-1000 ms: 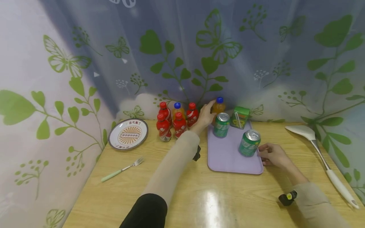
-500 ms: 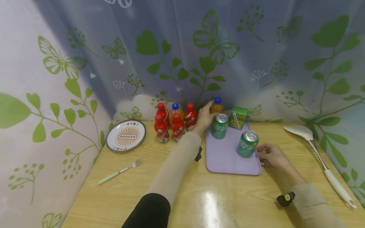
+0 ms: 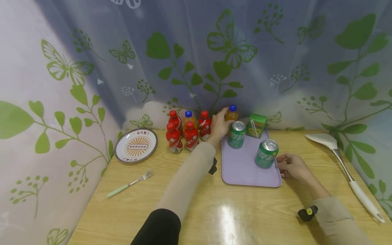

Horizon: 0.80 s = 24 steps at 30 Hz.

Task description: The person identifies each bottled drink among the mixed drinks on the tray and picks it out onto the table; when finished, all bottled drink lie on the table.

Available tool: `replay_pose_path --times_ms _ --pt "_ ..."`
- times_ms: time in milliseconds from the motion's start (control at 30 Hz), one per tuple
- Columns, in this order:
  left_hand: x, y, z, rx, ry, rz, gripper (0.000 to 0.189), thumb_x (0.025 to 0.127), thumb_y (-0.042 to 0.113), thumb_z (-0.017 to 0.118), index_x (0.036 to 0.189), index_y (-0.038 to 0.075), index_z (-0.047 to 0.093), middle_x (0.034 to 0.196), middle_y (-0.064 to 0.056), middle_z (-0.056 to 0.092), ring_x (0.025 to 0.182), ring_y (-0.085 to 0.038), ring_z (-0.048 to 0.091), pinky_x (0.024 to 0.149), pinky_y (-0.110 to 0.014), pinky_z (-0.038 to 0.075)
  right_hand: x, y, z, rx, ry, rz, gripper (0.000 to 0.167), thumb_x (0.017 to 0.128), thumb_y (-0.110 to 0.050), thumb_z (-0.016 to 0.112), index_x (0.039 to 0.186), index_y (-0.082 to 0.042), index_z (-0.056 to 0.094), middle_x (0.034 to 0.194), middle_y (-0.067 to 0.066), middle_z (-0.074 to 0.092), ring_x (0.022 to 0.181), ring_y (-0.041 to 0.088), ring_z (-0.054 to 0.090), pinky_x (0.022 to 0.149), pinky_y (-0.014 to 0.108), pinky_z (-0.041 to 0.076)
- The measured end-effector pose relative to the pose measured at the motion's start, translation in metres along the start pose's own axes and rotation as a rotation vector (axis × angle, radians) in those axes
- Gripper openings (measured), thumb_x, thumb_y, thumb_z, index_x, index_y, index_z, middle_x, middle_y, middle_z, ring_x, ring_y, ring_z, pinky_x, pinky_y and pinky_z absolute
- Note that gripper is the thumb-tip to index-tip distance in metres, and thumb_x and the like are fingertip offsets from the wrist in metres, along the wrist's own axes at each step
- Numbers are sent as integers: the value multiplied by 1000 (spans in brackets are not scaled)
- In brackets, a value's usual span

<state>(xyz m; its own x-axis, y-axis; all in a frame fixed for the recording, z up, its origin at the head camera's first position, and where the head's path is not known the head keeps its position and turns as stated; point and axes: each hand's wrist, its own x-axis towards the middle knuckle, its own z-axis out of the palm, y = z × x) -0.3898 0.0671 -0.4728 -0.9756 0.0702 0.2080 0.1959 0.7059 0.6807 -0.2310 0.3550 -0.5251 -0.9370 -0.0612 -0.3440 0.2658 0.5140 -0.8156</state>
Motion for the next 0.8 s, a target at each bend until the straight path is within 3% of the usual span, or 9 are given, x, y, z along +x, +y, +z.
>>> replay_pose_path --times_ms 233,500,800 --pt "-2 3 -6 -124 24 56 61 94 19 80 150 23 57 143 -9 68 131 -28 66 111 -43 54 0 0 -1 1 -10 -3 42 104 -7 62 138 15 49 109 20 66 82 11 67 69 27 64" --pt "-1 17 -24 -253 81 45 60 92 15 81 148 22 59 143 -7 67 134 -28 63 114 -43 52 0 0 -2 -9 -12 -20 42 105 -8 62 138 15 49 104 15 66 82 11 67 69 27 64" --pt "-4 25 -54 -338 94 28 60 92 16 82 148 24 61 143 -7 68 123 -28 66 104 -39 57 1 2 -2 -21 -15 -28 44 105 -9 62 139 16 48 107 17 67 84 11 68 71 27 64"
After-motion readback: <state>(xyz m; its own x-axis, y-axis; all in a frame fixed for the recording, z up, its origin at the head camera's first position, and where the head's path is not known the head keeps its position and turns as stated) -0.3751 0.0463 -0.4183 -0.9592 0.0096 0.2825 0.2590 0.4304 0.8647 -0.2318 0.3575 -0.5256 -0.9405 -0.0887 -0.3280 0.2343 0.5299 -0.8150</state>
